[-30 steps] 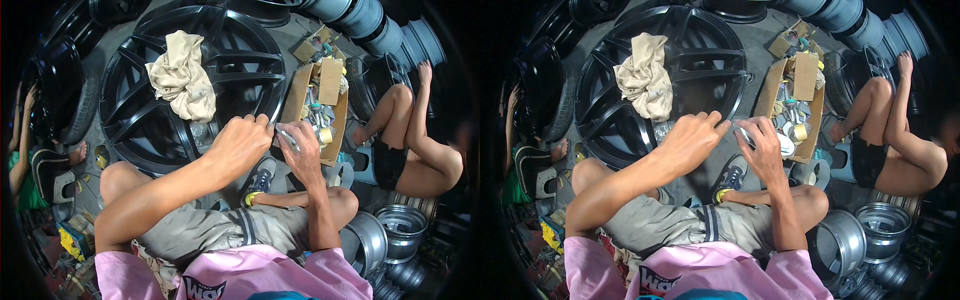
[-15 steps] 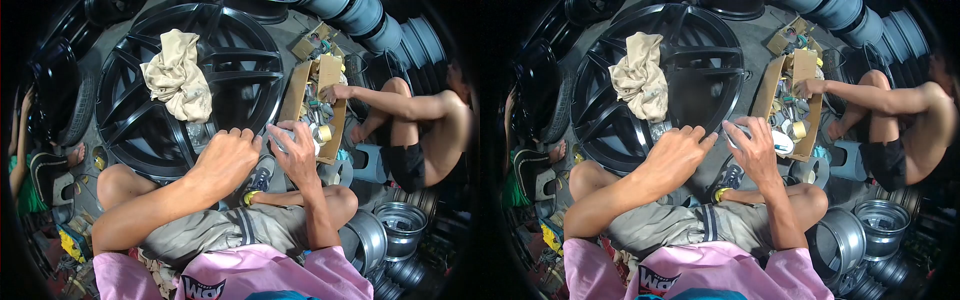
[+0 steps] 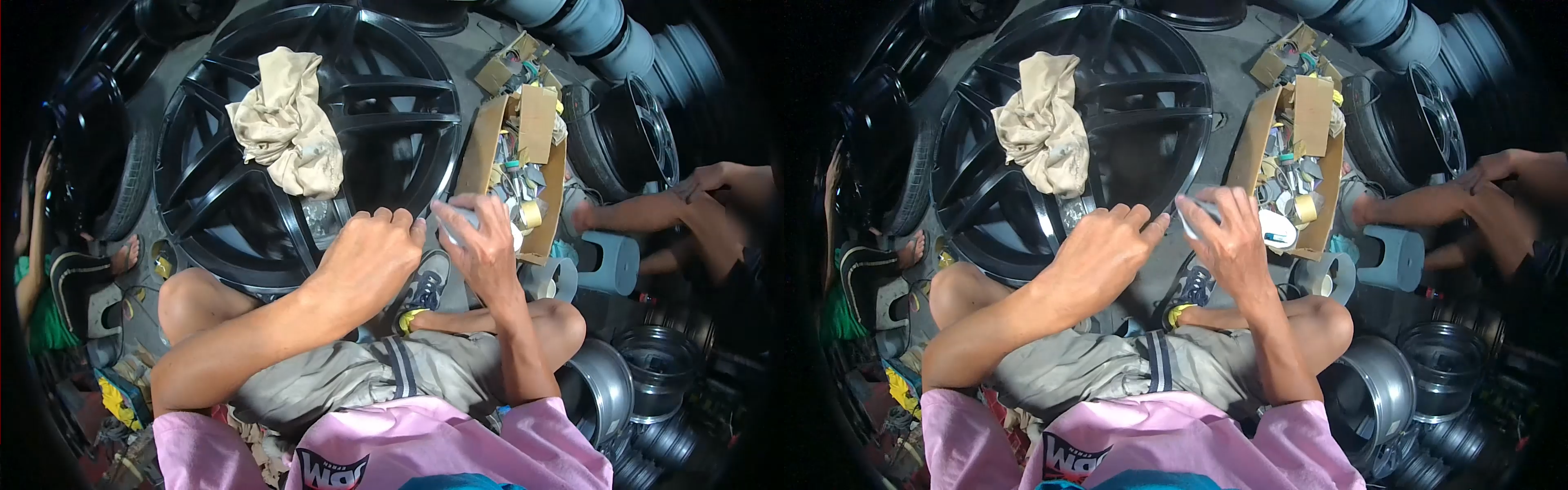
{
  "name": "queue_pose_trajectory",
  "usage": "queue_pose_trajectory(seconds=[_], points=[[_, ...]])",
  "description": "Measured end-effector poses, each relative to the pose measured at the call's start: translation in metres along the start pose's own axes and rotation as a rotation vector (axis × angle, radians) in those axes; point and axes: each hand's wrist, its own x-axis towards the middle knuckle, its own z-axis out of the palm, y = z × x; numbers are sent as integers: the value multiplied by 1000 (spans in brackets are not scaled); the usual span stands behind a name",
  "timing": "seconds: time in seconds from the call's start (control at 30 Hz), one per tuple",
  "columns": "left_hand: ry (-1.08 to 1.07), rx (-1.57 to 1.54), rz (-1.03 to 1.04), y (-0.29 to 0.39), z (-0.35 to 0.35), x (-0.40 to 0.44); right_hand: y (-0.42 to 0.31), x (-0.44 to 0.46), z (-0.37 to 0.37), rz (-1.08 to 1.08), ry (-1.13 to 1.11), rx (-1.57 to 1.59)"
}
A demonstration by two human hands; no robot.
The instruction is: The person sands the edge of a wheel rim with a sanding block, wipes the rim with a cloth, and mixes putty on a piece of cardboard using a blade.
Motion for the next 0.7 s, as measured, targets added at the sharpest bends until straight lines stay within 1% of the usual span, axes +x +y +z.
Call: queue_pose_trajectory(seconds=[0.07,0.2,0.33,0.43,0.5,0.57,0.7], points=[[8,-20,3,-1,-1,1,2,2,-3,19,8,-33],[7,-16,-6,-2,-1,1,0,3,-3,-21,-28,10],[20,-24,11,-1,-1,0,3,6,-5,-12,-9,-60],[13,-19,2,-1,0,1,-1,5,-8,-40,-66,-23],[-4,-18,-5,-1,0,0,-1,7,-7,-42,-59,-27],[26,-3,-4,0,0,-1,2,7,-7,-13,-40,-59],[18,-15,-9,-2,1,0,-3,5,-8,-26,-66,-34]])
